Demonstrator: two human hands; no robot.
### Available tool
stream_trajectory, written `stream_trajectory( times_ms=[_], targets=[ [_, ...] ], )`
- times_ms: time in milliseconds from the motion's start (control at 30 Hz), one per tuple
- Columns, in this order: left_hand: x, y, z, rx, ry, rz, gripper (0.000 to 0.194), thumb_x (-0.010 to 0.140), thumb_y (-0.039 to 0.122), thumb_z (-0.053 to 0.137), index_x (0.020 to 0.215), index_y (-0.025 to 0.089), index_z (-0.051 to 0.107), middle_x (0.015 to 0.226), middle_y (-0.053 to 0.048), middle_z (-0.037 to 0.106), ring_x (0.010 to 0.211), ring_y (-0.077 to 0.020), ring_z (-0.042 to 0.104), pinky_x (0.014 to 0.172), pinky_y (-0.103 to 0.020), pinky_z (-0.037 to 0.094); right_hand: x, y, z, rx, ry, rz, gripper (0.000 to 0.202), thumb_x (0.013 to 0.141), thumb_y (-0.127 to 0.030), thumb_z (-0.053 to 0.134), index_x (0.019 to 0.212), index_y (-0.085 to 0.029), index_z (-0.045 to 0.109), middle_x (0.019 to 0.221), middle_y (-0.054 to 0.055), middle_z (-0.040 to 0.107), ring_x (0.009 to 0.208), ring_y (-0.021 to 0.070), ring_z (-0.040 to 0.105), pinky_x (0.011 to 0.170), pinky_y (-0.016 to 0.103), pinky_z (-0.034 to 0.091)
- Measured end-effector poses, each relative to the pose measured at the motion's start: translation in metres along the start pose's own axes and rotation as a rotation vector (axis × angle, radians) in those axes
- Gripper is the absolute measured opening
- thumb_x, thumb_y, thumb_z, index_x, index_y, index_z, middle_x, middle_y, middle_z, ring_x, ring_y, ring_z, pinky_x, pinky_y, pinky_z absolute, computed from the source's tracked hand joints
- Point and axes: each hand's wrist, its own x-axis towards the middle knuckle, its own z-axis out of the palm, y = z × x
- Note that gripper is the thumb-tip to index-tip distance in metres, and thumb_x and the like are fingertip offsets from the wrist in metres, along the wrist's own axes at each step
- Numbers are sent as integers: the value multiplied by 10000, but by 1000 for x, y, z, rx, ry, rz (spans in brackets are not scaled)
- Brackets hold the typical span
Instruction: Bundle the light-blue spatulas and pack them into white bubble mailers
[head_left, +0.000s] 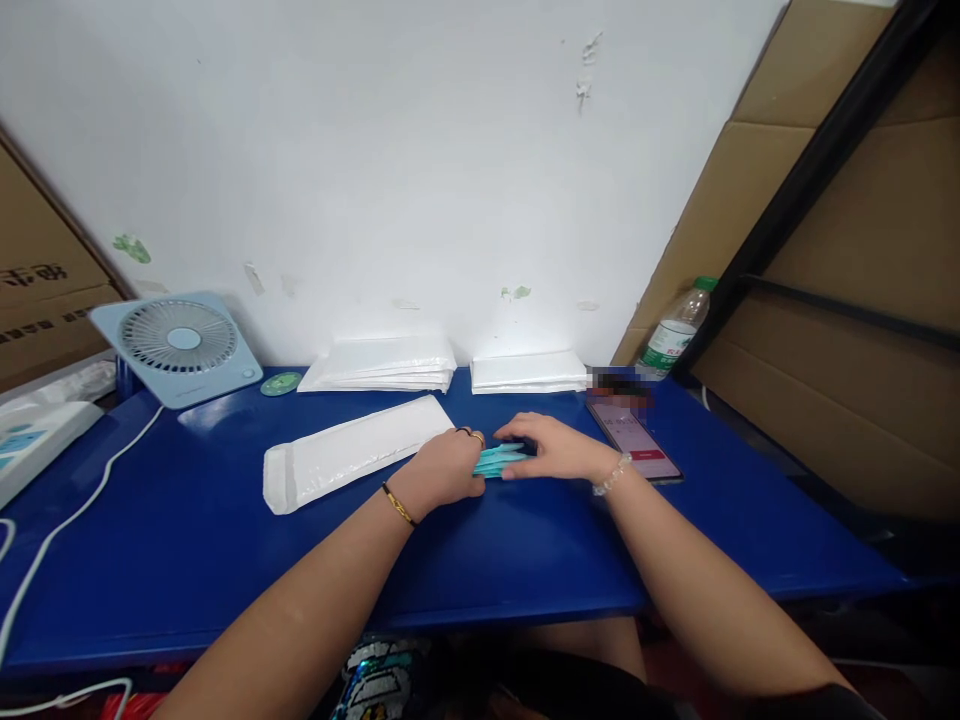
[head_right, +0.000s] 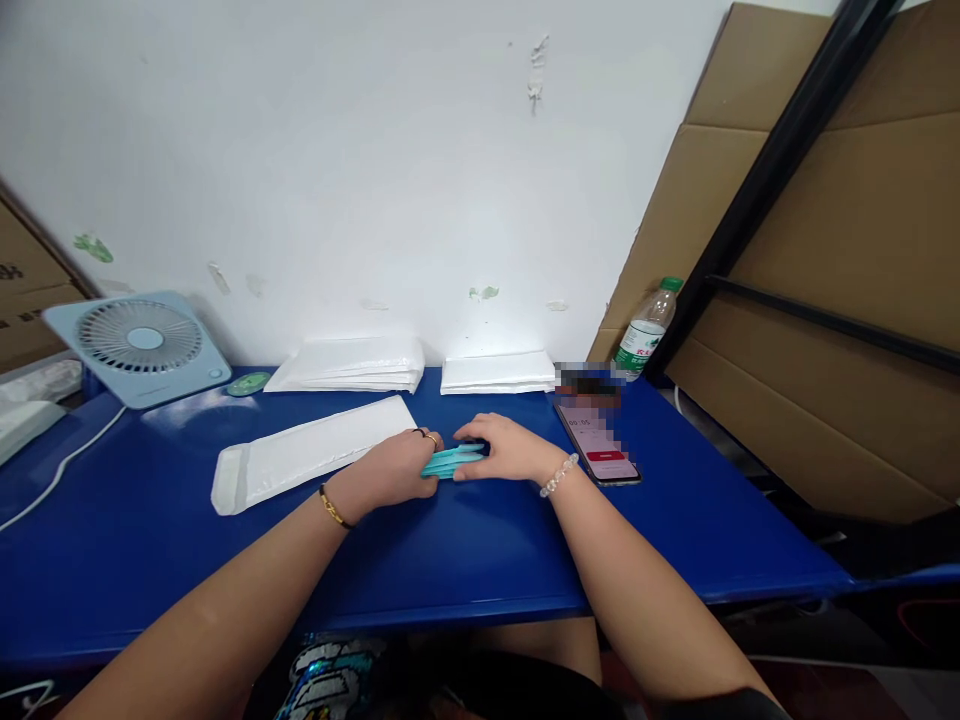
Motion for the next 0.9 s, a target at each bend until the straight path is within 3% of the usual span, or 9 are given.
stream_trajectory(
  times_ms=[67,167,300,433,533,633,700,800,900],
  targets=[
    [3,1,4,23,-3,-1,239,727,213,519,947,141,582,934,-129,635,817,-255,616,675,-331,457,-1,-9,4,-95,-36,-4,414,691,-328,701,1063,-172,609,984,76,586,904,213,544,762,303,442],
    [5,1,12,52,4,-2,210,729,180,499,916,132,579,907,-134,637,814,-264,620,692,-346,465,2,-17,15,-243,-59,25,201,703,-171,611,900,-157,575,929,80,561,867,205,531,733,292,424],
    [6,-2,18,34,45,25,162,736,202,518,882,147,563,910,-127,632,834,-264,615,717,-346,465,6,-20,15,-301,-110,47,138,691,-137,568,824,-162,541,858,69,571,758,188,534,639,276,396],
    [8,1,10,-170,135,14,157,770,216,516,920,171,525,829,-69,625,759,-229,611,669,-317,447,-2,-29,-22,-73,-32,21,211,698,-112,577,897,-179,588,818,20,607,699,150,551,617,247,404],
    [10,12,-2,-561,249,72,137,823,313,510,869,184,512,791,-19,606,704,-169,581,634,-271,428,-10,-53,-59,152,106,-59,353,757,-238,630,1105,-220,570,923,18,636,799,165,596,683,256,458],
    [10,26,-5,-908,298,71,265,824,439,527,810,174,510,679,13,561,591,-121,513,561,-244,397,-8,-84,-76,119,315,-144,276,837,-350,580,1086,-234,602,1071,51,611,971,196,575,798,294,464],
    [10,33,0,-1040,278,37,297,795,453,563,741,165,510,585,26,516,521,-105,469,515,-238,370,-1,-99,-71,84,335,-179,225,908,-355,475,1013,-228,629,1041,53,613,962,185,570,827,305,457],
    [9,37,11,-1110,245,18,286,739,382,630,625,150,509,555,6,530,538,-110,498,531,-239,380,7,-101,-48,66,249,-146,275,931,-360,426,896,-197,644,905,61,625,870,185,581,814,329,457],
    [4,37,16,-1185,212,12,307,743,394,632,618,149,497,509,17,506,500,-95,470,517,-235,362,3,-86,-30,309,334,-60,308,908,-398,462,1141,-228,572,1092,85,606,967,200,580,844,346,465]
  ],
)
